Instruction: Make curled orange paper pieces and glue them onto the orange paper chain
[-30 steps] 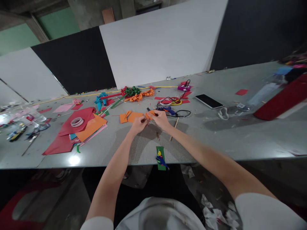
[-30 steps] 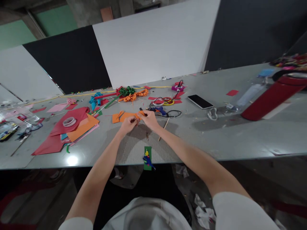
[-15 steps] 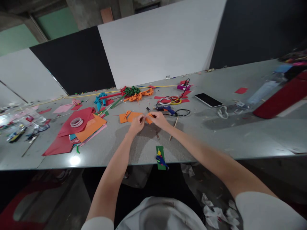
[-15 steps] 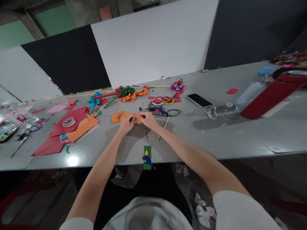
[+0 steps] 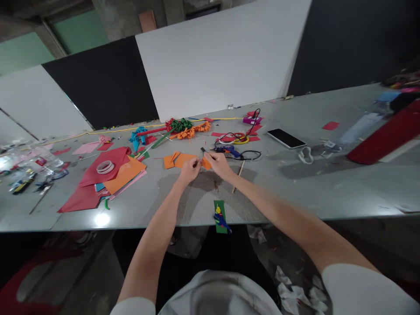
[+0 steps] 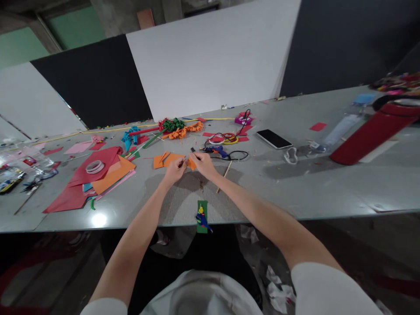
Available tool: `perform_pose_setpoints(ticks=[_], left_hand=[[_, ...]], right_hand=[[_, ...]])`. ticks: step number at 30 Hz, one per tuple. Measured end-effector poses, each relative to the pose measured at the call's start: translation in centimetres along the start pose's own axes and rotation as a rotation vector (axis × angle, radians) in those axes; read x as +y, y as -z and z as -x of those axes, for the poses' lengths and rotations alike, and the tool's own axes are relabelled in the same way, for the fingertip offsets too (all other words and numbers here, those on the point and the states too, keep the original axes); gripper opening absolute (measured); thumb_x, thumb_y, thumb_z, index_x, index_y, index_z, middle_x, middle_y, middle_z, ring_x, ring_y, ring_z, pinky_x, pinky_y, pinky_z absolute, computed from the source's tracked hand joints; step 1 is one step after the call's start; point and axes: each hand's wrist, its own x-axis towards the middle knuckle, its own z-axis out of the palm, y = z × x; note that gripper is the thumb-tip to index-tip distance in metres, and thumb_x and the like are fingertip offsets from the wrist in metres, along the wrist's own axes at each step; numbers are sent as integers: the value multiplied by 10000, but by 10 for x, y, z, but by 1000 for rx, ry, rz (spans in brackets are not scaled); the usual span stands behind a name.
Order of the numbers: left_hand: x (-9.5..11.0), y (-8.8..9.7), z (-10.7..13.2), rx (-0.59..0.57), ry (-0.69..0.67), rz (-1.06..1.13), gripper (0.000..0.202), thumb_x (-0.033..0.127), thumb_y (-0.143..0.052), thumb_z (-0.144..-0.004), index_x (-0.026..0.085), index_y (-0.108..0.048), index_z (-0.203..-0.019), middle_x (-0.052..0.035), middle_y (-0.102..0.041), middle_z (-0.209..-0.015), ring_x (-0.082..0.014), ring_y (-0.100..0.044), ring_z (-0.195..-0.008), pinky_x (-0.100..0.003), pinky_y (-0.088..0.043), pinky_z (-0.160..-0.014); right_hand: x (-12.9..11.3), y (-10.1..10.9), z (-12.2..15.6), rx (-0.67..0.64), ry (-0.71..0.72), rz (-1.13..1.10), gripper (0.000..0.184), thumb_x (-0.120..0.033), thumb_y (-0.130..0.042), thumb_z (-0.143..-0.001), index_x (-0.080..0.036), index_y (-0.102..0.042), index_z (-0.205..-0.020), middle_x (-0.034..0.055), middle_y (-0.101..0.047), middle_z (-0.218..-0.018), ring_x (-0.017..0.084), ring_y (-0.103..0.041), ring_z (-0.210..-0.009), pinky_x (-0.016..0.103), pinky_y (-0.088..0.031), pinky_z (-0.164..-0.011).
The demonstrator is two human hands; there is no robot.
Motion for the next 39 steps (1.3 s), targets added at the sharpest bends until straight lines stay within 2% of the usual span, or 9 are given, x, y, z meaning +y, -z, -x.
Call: perform_pose_setpoints(ticks=[3,5,8,10,16,19,24,34,39], left_hand=[[-4,0,-2,63,21,31,383,508,-503,-964,195,-521,-743,27,-468,-588,-123,-415,-558,-258,-320,-565],[-8,0,-3,114,47,78,392,538,-517,-949,189,-558,-776,23,-487,-599,-124,-434,-565,-253,-334,-558],[-11,0,-4,156,83,136,399,561,-536,-936,184,-596,-822,23,-494,-594,-124,-453,-563,-247,-349,-545],[-11,-1,-4,174,106,159,406,574,-545,-928,186,-595,-820,27,-485,-579,-121,-449,-547,-245,-346,-533],[-8,-4,-3,142,145,228,452,582,-615,-880,206,-462,-681,43,-462,-529,-95,-413,-485,-239,-331,-501],[-9,-6,-3,108,184,302,460,571,-643,-861,215,-419,-674,50,-465,-517,-87,-408,-463,-233,-324,-483],[-9,-5,-3,112,176,352,453,564,-649,-856,218,-406,-694,61,-458,-524,-80,-413,-468,-226,-319,-483],[-4,-12,-5,105,132,346,465,605,-610,-877,218,-421,-703,62,-456,-526,-81,-402,-466,-235,-331,-495],[-6,-11,-4,96,159,354,458,601,-619,-870,222,-416,-711,59,-467,-529,-82,-407,-465,-233,-324,-491]], right_hand=[[1,-2,-1,-2,-18,-64,548,-667,-485,-920,-222,-381,-617,-31,-351,-604,128,-338,-587,295,-268,-571],[4,-4,-1,-78,-63,-124,532,-694,-510,-898,-216,-472,-669,-27,-416,-612,130,-381,-579,286,-295,-558],[8,-6,-3,-188,-121,-138,530,-719,-656,-781,-200,-563,-728,-33,-464,-603,123,-394,-557,274,-294,-529],[9,-6,-3,-180,-138,-142,545,-716,-719,-716,-188,-587,-724,-35,-475,-595,116,-383,-547,272,-285,-523],[0,1,-3,-31,-113,-152,582,-744,-631,-790,-206,-508,-606,-31,-460,-537,113,-366,-518,277,-280,-517],[-1,0,-2,-50,-113,-141,585,-766,-617,-787,-209,-514,-640,-37,-446,-540,116,-366,-519,274,-278,-514],[5,-5,-1,-178,-100,-137,587,-763,-615,-785,-191,-570,-658,-27,-467,-563,119,-386,-530,273,-277,-522],[7,-4,-2,-75,-91,-160,609,-715,-439,-935,-206,-524,-612,2,-515,-577,148,-449,-557,299,-345,-582],[4,-2,1,-29,-80,-58,582,-674,-411,-957,-211,-516,-622,12,-534,-599,160,-471,-583,301,-361,-596]])
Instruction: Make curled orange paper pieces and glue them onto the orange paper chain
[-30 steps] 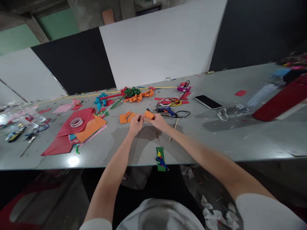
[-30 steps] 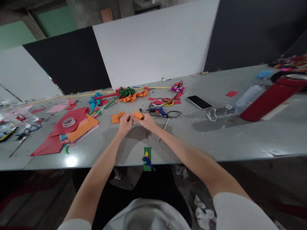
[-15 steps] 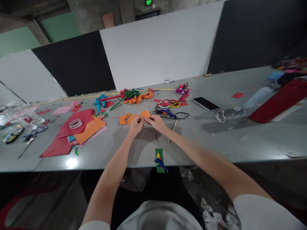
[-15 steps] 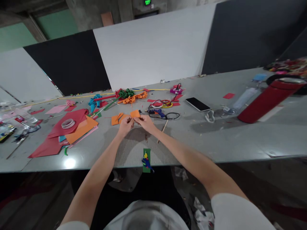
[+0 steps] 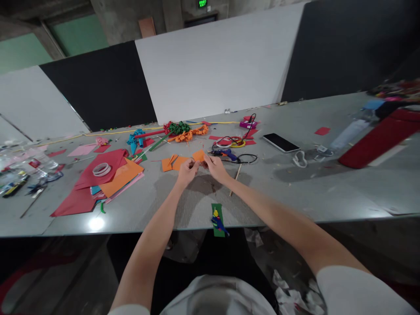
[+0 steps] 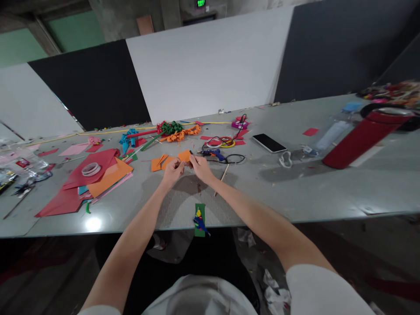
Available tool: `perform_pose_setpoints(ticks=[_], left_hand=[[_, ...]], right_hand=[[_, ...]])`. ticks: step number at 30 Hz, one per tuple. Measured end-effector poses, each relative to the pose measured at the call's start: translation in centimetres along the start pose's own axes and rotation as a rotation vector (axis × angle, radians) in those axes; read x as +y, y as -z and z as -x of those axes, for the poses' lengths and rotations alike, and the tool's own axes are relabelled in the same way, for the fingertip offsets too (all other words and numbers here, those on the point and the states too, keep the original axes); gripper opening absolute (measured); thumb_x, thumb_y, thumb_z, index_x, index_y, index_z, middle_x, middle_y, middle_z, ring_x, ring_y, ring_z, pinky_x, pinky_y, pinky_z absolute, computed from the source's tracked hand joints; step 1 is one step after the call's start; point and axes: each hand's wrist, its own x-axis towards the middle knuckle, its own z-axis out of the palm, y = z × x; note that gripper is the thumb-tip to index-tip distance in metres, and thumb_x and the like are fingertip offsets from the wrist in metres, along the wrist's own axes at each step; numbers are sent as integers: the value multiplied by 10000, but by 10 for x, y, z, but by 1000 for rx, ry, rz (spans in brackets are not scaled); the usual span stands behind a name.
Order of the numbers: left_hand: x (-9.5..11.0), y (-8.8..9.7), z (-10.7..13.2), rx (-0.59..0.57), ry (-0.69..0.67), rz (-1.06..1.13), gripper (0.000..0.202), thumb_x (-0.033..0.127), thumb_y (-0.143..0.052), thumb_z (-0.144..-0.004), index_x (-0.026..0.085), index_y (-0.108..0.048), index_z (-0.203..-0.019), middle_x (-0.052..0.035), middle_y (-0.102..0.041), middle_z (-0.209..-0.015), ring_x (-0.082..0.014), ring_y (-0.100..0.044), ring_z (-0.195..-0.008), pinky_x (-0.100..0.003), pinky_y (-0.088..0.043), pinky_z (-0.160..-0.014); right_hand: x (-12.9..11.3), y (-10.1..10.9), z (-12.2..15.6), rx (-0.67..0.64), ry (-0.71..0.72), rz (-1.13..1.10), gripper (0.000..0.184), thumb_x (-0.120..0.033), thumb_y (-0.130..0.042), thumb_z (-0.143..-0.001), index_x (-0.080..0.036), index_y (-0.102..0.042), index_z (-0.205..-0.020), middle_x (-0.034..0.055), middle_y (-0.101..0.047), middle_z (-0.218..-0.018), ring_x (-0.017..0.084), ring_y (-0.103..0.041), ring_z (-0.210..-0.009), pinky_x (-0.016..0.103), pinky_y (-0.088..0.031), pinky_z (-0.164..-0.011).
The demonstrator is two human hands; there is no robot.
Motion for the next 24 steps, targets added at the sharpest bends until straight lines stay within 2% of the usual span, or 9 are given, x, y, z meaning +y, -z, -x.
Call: perform_pose_setpoints(ticks=[3,6,9,16,24], left_hand=[[-2,2,0,-2,3,-14,450,584,-630,-866,219,-421,-706,57,-470,-528,-83,-409,-467,-231,-330,-494],[-5,3,-1,-4,-9,-49,433,568,-632,-867,215,-438,-708,51,-481,-536,-87,-422,-477,-229,-331,-497],[-10,4,-3,-4,-17,-86,422,565,-618,-876,212,-455,-710,44,-492,-547,-93,-433,-488,-229,-334,-499],[-13,5,-5,26,-4,-115,451,598,-627,-858,213,-455,-698,45,-484,-544,-99,-439,-490,-232,-343,-500],[-8,5,-4,59,-4,-117,436,554,-643,-878,214,-456,-679,43,-467,-521,-104,-436,-481,-242,-335,-489]], right_hand=[[-1,2,0,59,35,71,488,-593,-458,-959,-201,-593,-702,17,-574,-643,166,-494,-606,297,-384,-609],[0,3,-2,102,38,21,397,-528,-526,-933,-185,-708,-1015,48,-690,-832,169,-553,-632,302,-446,-640],[2,3,-2,119,43,-24,483,-497,-561,-921,-192,-677,-1278,86,-734,-1056,177,-616,-696,321,-499,-691],[-1,1,3,96,83,19,525,-539,-571,-934,-220,-687,-1335,109,-728,-1243,258,-694,-1000,349,-556,-800],[-7,1,5,102,167,54,500,-534,-542,-963,-225,-698,-1324,118,-713,-1288,261,-682,-1064,382,-537,-926]])
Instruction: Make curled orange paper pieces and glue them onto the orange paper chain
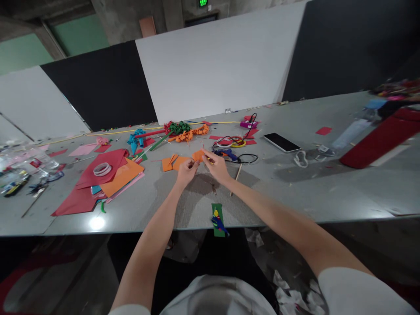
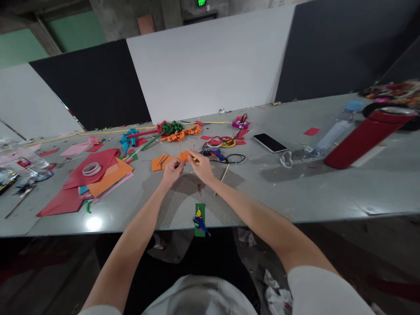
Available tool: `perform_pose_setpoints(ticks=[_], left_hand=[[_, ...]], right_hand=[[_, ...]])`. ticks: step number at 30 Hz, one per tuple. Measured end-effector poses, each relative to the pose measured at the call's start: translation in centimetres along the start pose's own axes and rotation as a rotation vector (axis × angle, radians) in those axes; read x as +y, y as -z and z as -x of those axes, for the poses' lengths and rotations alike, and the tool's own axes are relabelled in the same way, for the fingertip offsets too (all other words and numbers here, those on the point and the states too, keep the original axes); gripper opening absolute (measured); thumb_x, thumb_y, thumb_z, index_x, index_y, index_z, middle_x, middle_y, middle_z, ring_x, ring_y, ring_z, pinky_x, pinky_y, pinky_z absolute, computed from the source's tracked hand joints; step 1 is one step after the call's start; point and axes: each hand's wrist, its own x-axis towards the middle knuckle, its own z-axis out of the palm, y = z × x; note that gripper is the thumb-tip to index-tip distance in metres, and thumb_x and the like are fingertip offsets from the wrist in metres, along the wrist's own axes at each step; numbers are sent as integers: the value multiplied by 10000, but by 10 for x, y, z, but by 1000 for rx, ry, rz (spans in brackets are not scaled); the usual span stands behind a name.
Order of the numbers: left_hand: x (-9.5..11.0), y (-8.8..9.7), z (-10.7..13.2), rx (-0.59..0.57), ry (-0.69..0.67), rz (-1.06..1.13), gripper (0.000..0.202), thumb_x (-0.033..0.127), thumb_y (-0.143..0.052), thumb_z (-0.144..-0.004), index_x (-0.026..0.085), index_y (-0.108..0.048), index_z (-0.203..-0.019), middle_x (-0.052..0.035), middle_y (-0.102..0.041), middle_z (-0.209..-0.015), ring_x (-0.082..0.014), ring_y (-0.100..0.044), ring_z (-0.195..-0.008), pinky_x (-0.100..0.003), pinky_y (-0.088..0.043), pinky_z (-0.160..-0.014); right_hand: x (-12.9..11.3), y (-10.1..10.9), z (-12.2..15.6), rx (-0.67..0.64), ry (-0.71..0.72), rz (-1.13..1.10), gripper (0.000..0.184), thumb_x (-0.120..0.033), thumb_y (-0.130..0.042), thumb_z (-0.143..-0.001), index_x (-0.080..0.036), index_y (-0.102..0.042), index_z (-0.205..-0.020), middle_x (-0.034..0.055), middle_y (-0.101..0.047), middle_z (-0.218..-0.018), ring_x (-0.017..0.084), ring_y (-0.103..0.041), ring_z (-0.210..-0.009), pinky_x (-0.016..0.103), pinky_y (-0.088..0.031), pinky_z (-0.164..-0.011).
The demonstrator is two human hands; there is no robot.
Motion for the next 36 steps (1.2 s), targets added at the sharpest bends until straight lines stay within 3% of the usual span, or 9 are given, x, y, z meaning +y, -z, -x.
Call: perform_pose_setpoints(ticks=[12,19,29,34,36], left_hand=[[2,1,1,-26,-41,45,456,588,-637,-864,214,-445,-688,57,-461,-511,-87,-399,-456,-235,-310,-488],[3,1,0,-31,-15,32,475,625,-636,-845,208,-463,-698,58,-460,-523,-87,-406,-468,-230,-310,-496],[6,3,2,-60,-66,-116,382,495,-564,-928,209,-451,-702,47,-483,-541,-101,-439,-506,-232,-328,-545],[6,2,3,-45,-63,-154,368,464,-579,-936,202,-464,-704,48,-494,-538,-97,-448,-505,-232,-333,-550],[6,1,2,-18,-23,-78,318,466,-578,-943,201,-503,-783,50,-513,-544,-100,-462,-491,-232,-346,-539]], right_hand=[[-4,1,0,16,4,23,463,-522,-549,-960,-215,-714,-1265,116,-722,-1257,244,-682,-1024,358,-543,-882],[-1,-2,-2,54,-31,-131,433,-583,-633,-900,-229,-670,-1147,90,-719,-1122,216,-670,-926,338,-548,-785],[16,-4,-8,74,-118,-204,417,-614,-677,-830,-218,-626,-950,60,-672,-898,195,-616,-746,327,-506,-643],[15,-2,-8,66,-105,-124,397,-596,-670,-840,-208,-637,-913,65,-664,-893,208,-625,-774,348,-518,-693],[12,-1,-7,48,-56,-65,390,-596,-660,-854,-208,-653,-893,77,-661,-940,211,-627,-810,348,-524,-717]])
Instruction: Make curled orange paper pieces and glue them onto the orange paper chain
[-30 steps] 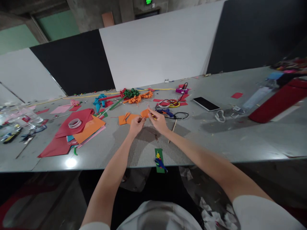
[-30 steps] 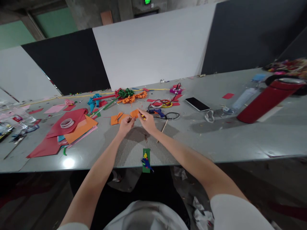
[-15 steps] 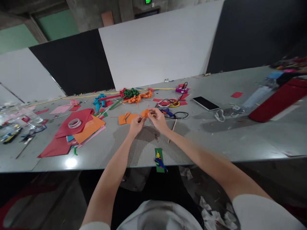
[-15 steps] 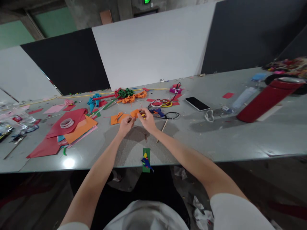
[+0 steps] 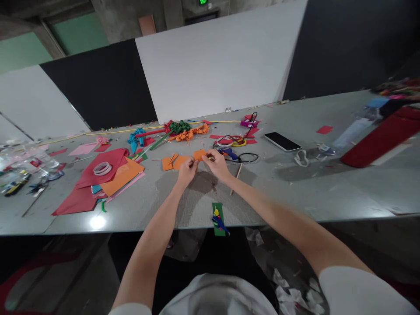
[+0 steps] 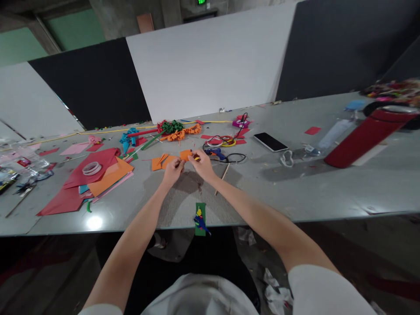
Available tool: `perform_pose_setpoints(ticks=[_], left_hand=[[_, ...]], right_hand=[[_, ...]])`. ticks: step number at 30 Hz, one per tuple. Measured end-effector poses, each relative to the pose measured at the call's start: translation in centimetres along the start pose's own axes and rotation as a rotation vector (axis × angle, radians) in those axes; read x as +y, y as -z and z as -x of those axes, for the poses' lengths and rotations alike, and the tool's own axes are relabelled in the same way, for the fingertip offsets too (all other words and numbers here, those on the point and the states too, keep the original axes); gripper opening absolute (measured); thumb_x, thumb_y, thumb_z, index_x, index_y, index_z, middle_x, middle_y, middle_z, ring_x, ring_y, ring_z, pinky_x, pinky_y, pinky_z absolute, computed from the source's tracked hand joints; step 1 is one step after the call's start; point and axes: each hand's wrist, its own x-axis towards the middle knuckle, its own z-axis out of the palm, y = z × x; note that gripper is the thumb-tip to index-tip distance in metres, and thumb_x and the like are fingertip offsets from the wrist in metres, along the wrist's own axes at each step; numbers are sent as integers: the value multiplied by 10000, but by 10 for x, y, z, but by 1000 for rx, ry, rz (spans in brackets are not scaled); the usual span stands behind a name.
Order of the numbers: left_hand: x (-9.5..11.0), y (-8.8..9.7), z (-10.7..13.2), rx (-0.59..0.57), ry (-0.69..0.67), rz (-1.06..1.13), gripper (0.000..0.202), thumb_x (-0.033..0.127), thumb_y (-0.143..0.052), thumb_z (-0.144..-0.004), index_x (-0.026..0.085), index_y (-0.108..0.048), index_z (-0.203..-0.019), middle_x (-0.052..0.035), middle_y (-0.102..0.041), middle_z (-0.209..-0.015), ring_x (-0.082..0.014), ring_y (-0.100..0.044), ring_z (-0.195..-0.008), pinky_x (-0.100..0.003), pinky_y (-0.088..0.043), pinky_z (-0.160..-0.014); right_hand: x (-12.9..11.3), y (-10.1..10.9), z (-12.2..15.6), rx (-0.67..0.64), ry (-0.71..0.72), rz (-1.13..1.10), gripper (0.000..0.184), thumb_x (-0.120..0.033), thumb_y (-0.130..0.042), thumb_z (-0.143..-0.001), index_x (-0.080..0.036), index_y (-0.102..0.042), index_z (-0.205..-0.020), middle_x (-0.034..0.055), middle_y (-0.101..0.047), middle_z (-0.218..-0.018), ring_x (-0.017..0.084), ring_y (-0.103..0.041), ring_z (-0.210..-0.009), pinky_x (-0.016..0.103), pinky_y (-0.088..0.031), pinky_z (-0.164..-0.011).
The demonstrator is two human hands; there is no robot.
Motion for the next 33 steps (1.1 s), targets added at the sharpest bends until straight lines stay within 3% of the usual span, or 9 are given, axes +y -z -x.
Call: perform_pose_setpoints(ticks=[4,7,12,16,21,28,33], left_hand=[[2,-1,-2,94,119,316,339,535,-503,-979,198,-528,-1011,25,-595,-626,-117,-519,-476,-247,-409,-520],[5,0,-3,134,212,486,424,602,-445,-987,195,-536,-1064,2,-626,-695,-124,-569,-504,-267,-468,-551],[7,0,-2,87,250,586,364,523,-633,-918,209,-518,-1063,9,-660,-772,-111,-599,-521,-268,-503,-586],[8,-2,0,76,256,593,374,409,-731,-869,211,-495,-1080,9,-681,-839,-95,-608,-539,-264,-521,-607],[9,-1,1,67,190,577,403,383,-730,-879,222,-475,-1146,11,-678,-857,-93,-617,-568,-270,-539,-638],[4,-2,-2,84,223,470,339,192,-564,-935,226,-383,-1220,24,-632,-836,-89,-608,-561,-286,-551,-667],[-7,-1,-4,150,215,284,463,42,-499,-827,210,-382,-1242,5,-632,-860,-93,-593,-586,-254,-536,-642]], right_hand=[[-3,0,3,-83,93,59,401,-599,-619,-895,-206,-699,-891,102,-660,-1051,208,-637,-841,341,-529,-724],[-3,-1,4,-148,112,95,439,-603,-549,-942,-208,-734,-888,110,-675,-1063,230,-651,-896,352,-530,-742],[-3,0,5,-235,187,146,472,-554,-444,-1011,-222,-751,-874,101,-697,-1057,260,-658,-1006,403,-511,-892],[-3,0,4,-238,226,189,491,-553,-428,-1015,-213,-723,-817,99,-691,-988,256,-655,-961,400,-505,-878],[-4,0,3,-220,227,199,448,-528,-439,-1014,-217,-714,-844,90,-685,-948,232,-642,-883,379,-514,-827],[-6,-1,5,-186,180,167,346,-492,-479,-996,-236,-711,-1011,96,-699,-1062,240,-657,-939,392,-534,-840],[-5,-3,9,-173,114,147,339,-547,-508,-972,-253,-590,-1120,84,-692,-1049,234,-663,-895,393,-543,-816]])
